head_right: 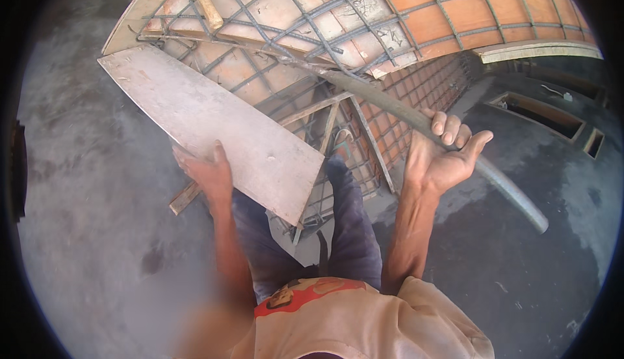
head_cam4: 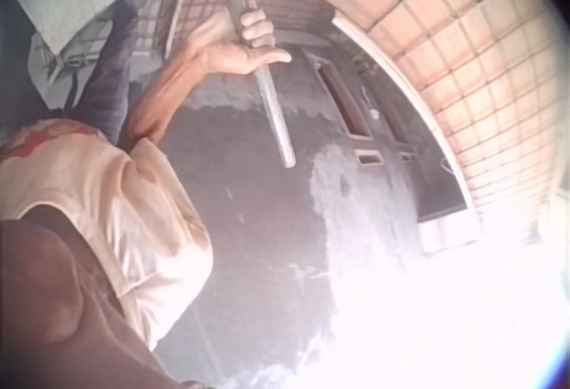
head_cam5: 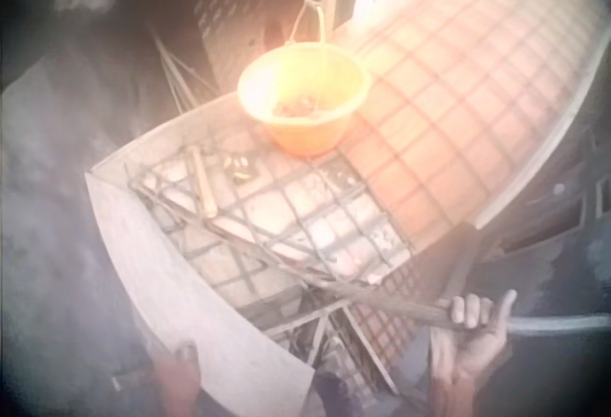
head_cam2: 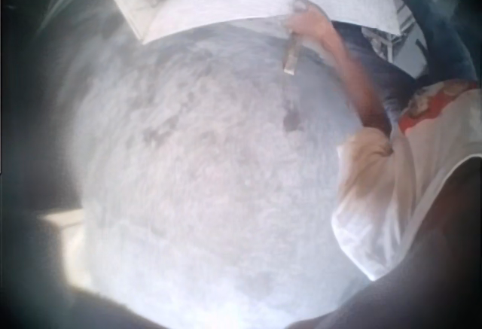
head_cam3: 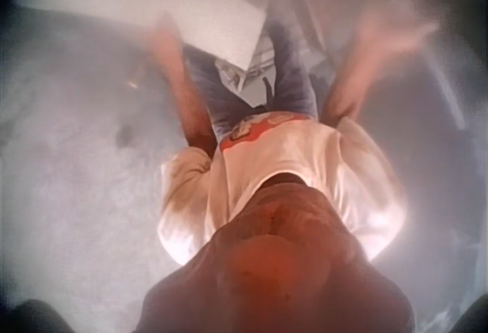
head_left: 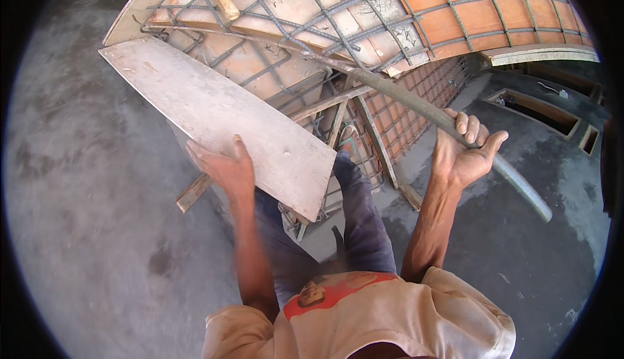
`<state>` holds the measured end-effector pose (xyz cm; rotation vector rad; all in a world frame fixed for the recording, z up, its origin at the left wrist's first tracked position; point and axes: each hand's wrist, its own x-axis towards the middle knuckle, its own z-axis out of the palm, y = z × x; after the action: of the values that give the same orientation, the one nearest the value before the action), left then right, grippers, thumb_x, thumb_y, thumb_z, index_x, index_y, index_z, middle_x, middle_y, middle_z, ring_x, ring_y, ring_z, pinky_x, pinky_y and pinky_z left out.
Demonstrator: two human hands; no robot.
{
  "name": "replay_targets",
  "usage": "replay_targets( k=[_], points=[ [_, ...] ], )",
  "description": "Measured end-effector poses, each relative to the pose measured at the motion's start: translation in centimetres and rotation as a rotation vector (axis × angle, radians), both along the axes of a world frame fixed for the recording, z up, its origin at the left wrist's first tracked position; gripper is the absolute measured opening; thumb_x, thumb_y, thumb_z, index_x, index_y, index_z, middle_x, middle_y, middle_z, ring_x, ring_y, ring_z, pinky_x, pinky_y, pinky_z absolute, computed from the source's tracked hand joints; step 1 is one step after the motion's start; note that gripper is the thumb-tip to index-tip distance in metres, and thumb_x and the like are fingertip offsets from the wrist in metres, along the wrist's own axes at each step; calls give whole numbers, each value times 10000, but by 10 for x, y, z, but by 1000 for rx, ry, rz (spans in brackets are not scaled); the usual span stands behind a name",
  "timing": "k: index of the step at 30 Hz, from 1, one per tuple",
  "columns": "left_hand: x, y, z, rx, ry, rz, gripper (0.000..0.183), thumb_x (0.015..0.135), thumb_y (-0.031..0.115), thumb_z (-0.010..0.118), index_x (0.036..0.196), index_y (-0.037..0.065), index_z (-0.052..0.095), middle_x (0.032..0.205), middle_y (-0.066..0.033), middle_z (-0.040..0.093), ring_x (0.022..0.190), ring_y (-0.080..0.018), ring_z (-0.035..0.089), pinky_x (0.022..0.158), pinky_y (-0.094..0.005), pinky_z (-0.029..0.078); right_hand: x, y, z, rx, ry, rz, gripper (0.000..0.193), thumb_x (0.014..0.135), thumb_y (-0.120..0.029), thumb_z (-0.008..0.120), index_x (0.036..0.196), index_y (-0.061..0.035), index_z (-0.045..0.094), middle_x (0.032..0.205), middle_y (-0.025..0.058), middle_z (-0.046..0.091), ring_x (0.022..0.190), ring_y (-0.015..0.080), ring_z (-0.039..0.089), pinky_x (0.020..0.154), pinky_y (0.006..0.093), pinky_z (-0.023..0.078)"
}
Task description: The person works on a curved concrete formwork structure, using a metal bar to adjust the rebar grid. They measure the structure with a tape measure and use a hammer to secure nails. The person also handles a wooden plank and a bucket of tools during the process.
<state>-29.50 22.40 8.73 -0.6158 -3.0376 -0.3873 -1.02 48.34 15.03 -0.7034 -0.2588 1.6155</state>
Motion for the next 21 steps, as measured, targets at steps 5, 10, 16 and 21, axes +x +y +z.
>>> replay_targets(
  k=[5,10,16,21],
  points=[
    [58,26,23,411,-451,-29,905,999,301,704,1608,-106,172,1642,-341,259,1559,-435,245,1280,-493,224,-9,-39,11,-90,36,20,634,1081,-602,447,634,-153,462,615,28,459,741,236,535,1024,482,397],
    [123,45,48,964,-1739,146,703,1068,418,610,1507,-78,375,1412,-252,583,1340,-339,574,1157,-482,420,-32,-73,50,57,-43,131,585,1097,-592,418,684,-178,398,668,6,445,787,222,521,1010,448,401],
    [153,90,74,1276,-1803,440,282,1059,321,619,1107,47,574,1068,-129,681,940,-256,711,838,-447,602,-16,-117,86,476,-560,623,314,1085,-394,565,982,-98,545,1029,53,546,1074,240,571,1089,473,409],
    [122,100,96,1284,-1667,586,121,1048,182,629,1025,79,570,864,-8,535,657,-92,518,565,-277,498,37,-105,85,169,-758,978,471,1050,-284,643,1430,-37,516,1287,101,598,1243,243,587,1059,405,487]
  ],
)
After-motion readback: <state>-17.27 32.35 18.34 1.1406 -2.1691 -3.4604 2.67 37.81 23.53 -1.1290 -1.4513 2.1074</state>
